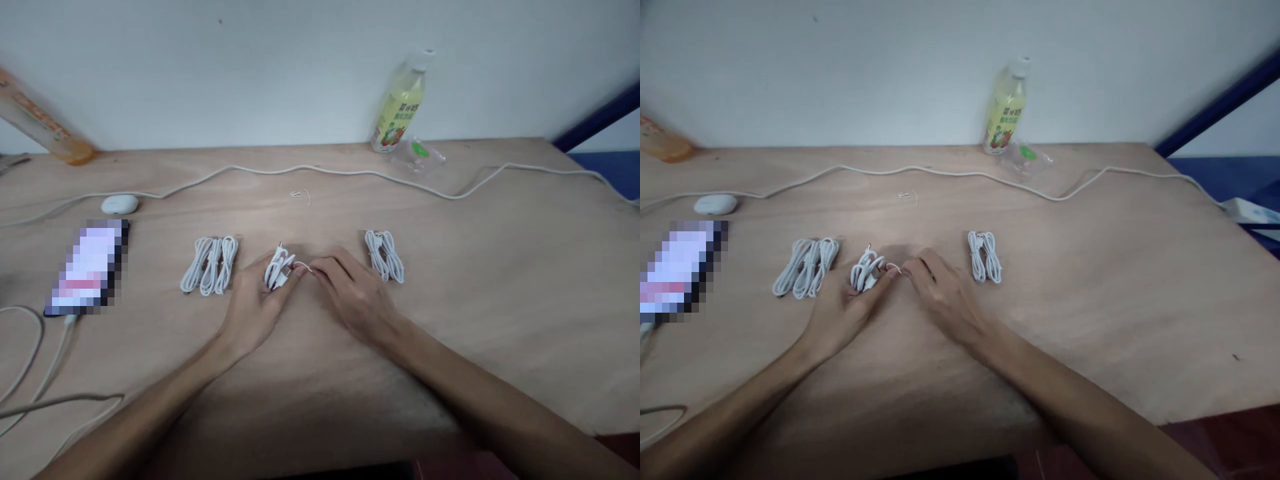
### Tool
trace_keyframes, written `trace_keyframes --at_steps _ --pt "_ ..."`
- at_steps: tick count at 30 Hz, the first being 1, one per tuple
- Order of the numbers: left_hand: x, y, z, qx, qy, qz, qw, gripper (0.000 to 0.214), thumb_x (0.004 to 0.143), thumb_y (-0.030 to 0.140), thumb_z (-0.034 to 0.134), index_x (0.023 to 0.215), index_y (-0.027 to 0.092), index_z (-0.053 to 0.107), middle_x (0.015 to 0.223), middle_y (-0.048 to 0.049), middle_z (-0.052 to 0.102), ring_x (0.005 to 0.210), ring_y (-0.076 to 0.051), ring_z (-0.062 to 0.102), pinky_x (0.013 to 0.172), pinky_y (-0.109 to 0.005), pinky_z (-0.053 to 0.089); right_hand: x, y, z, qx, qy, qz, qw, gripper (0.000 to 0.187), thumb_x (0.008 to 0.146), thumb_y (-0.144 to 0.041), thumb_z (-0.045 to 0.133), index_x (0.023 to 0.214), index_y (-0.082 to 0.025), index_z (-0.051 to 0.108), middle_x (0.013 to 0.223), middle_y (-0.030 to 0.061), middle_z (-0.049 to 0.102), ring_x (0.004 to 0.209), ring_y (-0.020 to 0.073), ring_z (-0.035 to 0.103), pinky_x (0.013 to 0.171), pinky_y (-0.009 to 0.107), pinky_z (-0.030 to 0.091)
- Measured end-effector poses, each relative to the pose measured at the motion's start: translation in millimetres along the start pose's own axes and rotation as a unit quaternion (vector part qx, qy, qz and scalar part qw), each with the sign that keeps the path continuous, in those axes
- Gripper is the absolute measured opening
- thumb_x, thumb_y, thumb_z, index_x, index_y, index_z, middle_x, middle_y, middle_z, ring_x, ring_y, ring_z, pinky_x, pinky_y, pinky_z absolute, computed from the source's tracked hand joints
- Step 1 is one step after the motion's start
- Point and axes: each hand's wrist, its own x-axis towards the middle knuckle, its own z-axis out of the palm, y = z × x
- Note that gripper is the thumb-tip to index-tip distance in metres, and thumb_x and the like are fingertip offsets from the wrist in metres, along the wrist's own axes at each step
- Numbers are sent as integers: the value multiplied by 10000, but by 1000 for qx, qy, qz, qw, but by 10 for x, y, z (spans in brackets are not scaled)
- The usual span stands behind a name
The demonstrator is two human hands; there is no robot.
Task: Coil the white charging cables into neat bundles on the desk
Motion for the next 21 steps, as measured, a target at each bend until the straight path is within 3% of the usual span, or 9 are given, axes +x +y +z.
trace_keyframes --at_steps 8,15,21 --pt "-7 9 -13 32 5 43 999 144 1033 283 637 915 213 679 892 -17 711 851 -217 642 786 -343 472 28 18 -5 112 -57 83 989 265 1162 -201 437 1035 -194 670 989 92 702 866 216 667 775 341 548" --pt "-10 22 -11 41 5 39 998 187 1042 303 627 879 215 653 843 -13 684 806 -215 628 747 -339 466 59 15 -59 260 -70 182 946 151 1097 -215 560 963 -213 630 950 45 693 819 197 636 762 325 534" --pt "10 10 -28 12 4 18 1000 182 1032 320 638 919 200 714 902 -35 740 870 -230 662 807 -345 496 69 -11 -32 318 -55 235 917 124 1067 -204 601 958 -215 660 878 12 689 742 168 630 689 298 529"
